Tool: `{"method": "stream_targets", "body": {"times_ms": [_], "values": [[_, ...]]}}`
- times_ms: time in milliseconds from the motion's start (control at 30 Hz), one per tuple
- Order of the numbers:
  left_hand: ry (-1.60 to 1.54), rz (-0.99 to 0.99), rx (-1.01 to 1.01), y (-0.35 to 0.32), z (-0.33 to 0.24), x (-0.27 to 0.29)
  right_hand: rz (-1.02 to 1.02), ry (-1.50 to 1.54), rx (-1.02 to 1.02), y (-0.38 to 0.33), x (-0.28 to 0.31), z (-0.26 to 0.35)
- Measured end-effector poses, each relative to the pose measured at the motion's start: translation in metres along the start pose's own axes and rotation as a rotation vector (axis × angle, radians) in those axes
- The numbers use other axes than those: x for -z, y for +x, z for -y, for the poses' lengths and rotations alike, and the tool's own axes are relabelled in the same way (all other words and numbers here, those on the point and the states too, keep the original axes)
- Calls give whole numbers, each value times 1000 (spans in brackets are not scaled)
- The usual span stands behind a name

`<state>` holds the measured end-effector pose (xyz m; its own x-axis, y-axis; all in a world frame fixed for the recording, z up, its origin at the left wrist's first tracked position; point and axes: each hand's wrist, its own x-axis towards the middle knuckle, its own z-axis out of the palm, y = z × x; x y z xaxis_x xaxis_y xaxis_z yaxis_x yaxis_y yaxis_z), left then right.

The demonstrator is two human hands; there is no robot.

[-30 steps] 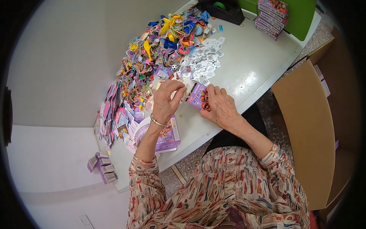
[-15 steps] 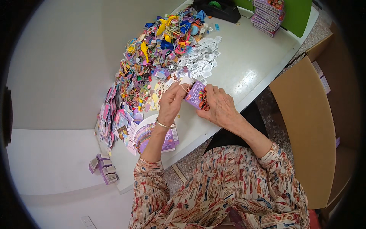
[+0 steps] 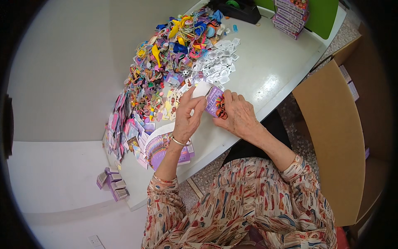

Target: Packaging small colorful wrapped items into decorative boxes on a table.

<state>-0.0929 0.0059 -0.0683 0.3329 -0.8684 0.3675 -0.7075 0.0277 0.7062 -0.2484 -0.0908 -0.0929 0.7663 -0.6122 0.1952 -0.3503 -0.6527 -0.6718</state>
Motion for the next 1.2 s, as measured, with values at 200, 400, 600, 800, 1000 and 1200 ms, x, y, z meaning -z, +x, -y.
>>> {"method": "stream_targets", "body": {"times_ms": [200, 400, 600, 800, 1000, 1200], "values": [[-224, -107, 218, 6, 1, 5, 3, -2, -17, -1, 0, -1], [275, -142, -79, 1, -13, -7, -20, 0, -11, -2, -2, -1], [59, -62, 1, -3, -8, -19, -105, 6, 57, -1, -2, -3], [-116, -79, 83, -1, -11, -21, -37, 49, 58, 3, 5, -6], [-785, -144, 403, -28, -9, -45, -103, 133, 109, 3, 6, -15], [-774, -42, 501, -27, -7, -50, -38, 225, 119, 1, 9, -18]]}}
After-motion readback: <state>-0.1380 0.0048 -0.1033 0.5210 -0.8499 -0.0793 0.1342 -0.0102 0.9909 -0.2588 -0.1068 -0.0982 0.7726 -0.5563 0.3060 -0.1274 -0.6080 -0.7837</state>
